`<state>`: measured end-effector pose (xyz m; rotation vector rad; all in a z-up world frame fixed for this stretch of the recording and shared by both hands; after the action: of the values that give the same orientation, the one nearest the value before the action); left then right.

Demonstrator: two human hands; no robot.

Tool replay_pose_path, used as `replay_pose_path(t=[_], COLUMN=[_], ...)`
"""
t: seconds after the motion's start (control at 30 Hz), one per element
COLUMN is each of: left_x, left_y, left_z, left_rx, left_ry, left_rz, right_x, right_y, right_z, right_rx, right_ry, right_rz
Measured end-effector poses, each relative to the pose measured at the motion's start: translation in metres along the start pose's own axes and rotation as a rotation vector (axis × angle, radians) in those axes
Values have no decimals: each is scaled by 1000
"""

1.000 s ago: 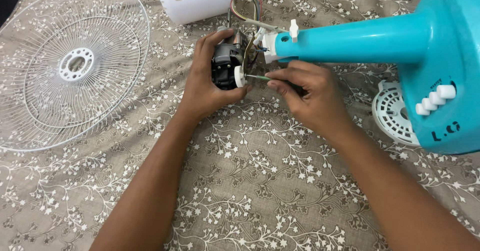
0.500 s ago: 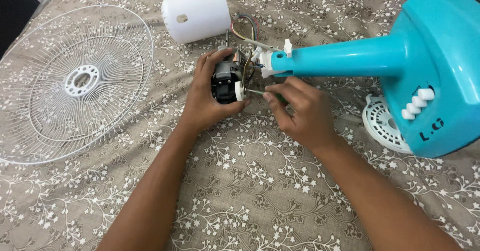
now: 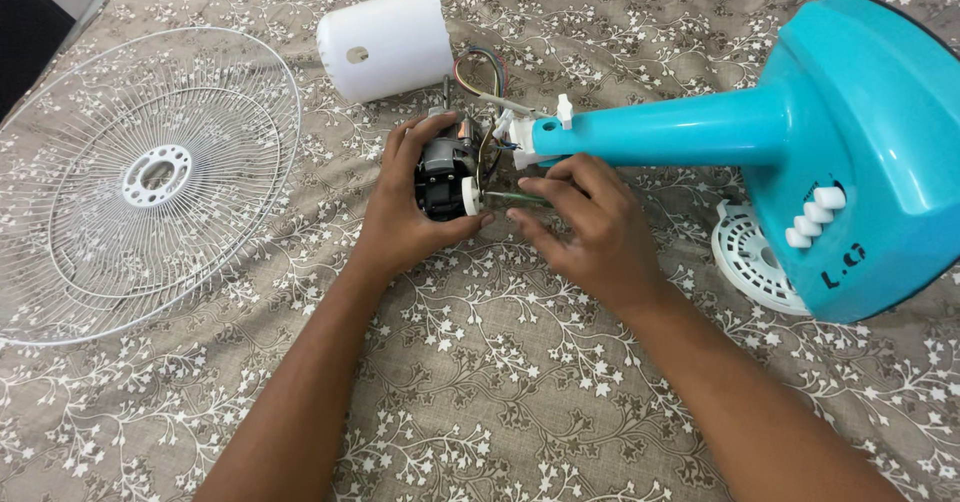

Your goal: The person uses a screwdriver to remove screws from the rear housing of a table fan, detaches the housing, and pulls the motor assembly out of the fan neck. The person then removes the motor mounting bracket from the neck.

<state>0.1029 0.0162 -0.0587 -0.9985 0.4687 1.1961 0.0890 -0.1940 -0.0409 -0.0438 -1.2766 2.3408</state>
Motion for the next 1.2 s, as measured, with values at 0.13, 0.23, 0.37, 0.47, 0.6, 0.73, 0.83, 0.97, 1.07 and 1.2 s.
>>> replay_pose_path(t=[0.13, 0.23, 0.37, 0.47, 0.6, 0.73, 0.83, 0.97, 1.07, 1.2], left_x=[1, 3, 3, 2, 5, 4, 4, 3, 2, 3], left_y=[-2, -2, -1, -1, -1, -1, -1, 0, -1, -1], left_z=[-1, 0, -1, 0, 0, -1, 0, 0, 0, 0], left_rx=[7, 9, 11, 6, 11, 4, 9, 4, 7, 18], left_ry=[-1, -4, -8, -13, -9, -8, -1, -16, 7, 19], left_rz=[17, 27, 28, -16, 8, -4, 5, 12, 4, 23], right_x=[-3, 1, 4, 5, 2, -6, -7, -4, -3, -6], right_y=[0, 0, -1, -1, 0, 1, 1, 1, 1, 4], right_z=[-3, 0, 2, 3, 2, -1, 0, 4, 3, -1], right_rx=[57, 14, -12, -9, 15, 80, 86, 30, 9, 37], right_ry=[-2, 51, 132, 188, 109, 26, 0, 29, 87, 89], right_rz=[-45, 26, 56, 44, 6, -48, -32, 22, 5, -51])
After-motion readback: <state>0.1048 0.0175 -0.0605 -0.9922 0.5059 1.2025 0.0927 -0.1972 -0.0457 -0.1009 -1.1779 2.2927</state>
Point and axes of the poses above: each hand's wrist, its own y-axis away from the middle knuckle, its own z-axis out of the back of the hand, x = y × z, the point moved 5 cm from there along -y, towards the middle knuckle, and after that the axes turned 9 degrees about z, right-handed, at the moved point
